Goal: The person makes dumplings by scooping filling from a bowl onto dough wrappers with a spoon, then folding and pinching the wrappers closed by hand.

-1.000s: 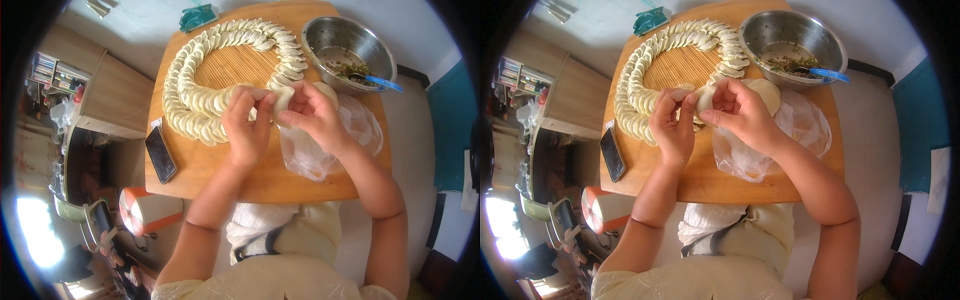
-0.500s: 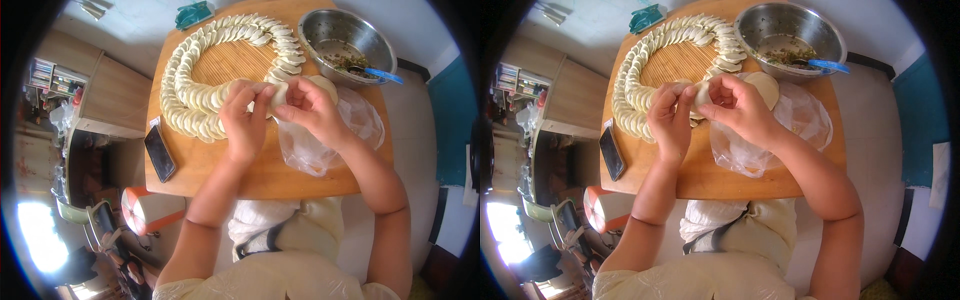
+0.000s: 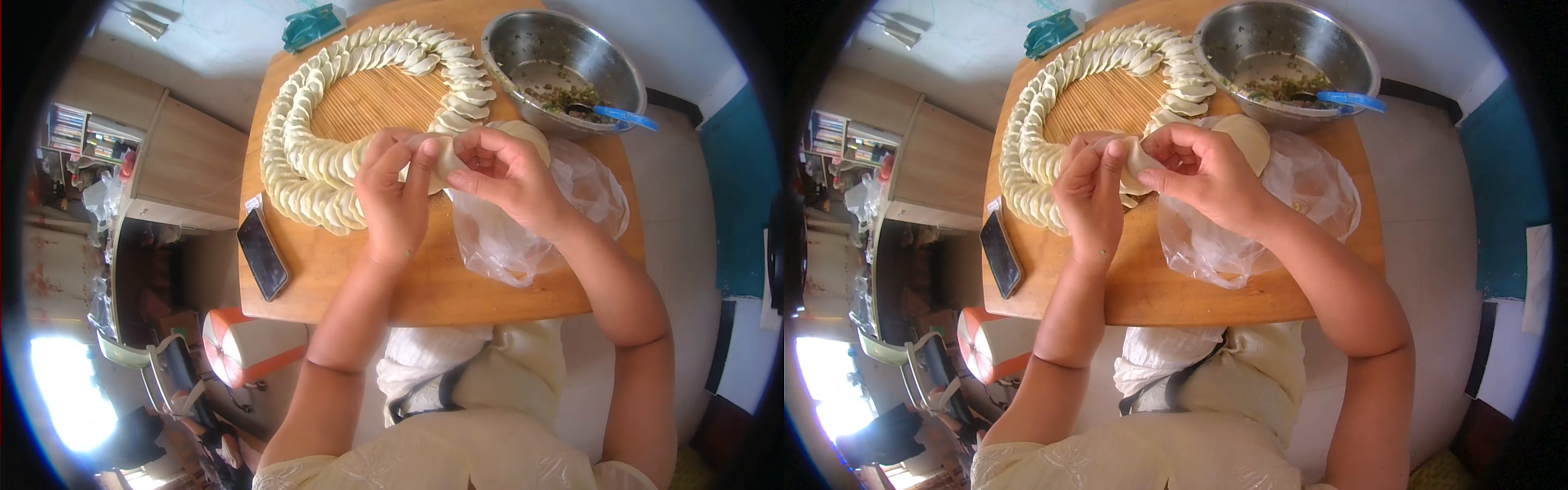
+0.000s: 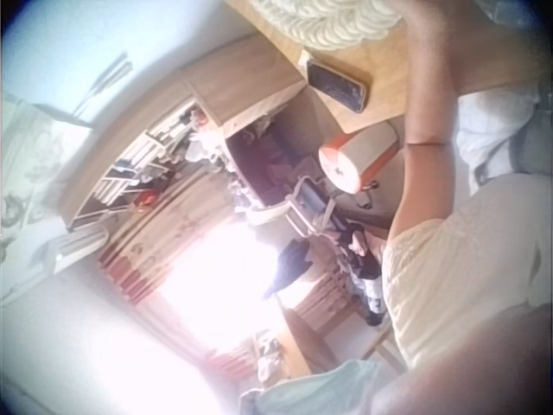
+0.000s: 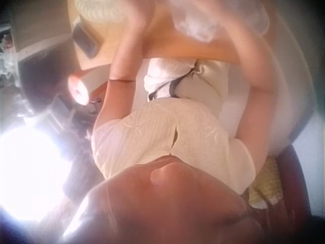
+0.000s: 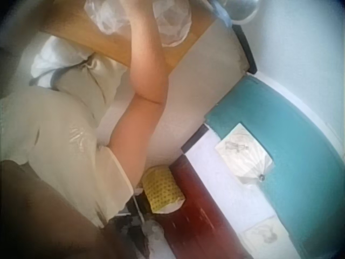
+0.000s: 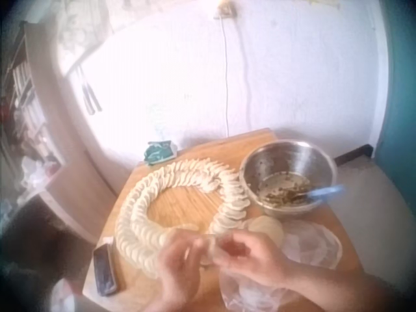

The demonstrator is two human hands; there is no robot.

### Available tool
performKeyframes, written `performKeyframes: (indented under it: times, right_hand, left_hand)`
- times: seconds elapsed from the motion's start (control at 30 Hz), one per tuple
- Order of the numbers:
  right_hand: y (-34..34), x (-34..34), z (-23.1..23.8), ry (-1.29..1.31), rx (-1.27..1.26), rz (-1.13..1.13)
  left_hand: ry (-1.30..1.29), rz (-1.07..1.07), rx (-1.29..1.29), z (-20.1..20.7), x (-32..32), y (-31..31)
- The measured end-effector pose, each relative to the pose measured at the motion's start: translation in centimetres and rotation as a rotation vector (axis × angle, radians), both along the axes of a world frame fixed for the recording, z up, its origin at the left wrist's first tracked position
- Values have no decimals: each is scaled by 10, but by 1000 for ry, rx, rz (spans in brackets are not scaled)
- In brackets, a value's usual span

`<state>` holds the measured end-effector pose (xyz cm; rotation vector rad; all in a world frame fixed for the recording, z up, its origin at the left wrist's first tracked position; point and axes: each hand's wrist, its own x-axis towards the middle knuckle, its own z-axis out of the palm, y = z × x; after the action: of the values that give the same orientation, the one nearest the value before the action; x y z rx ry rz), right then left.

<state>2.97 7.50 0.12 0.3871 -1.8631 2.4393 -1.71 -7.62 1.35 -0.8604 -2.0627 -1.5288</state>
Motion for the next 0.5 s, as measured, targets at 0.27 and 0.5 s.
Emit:
performKeyframes:
  times: [0.27, 0.5]
  right_hand:
    - [1, -1, 0, -30, 66, 35]
    - [3, -4, 0, -61, 0, -8]
  left_hand:
    - [-97, -103, -10, -1, -2, -1]
    - [-66, -2, -7, 4, -3, 4]
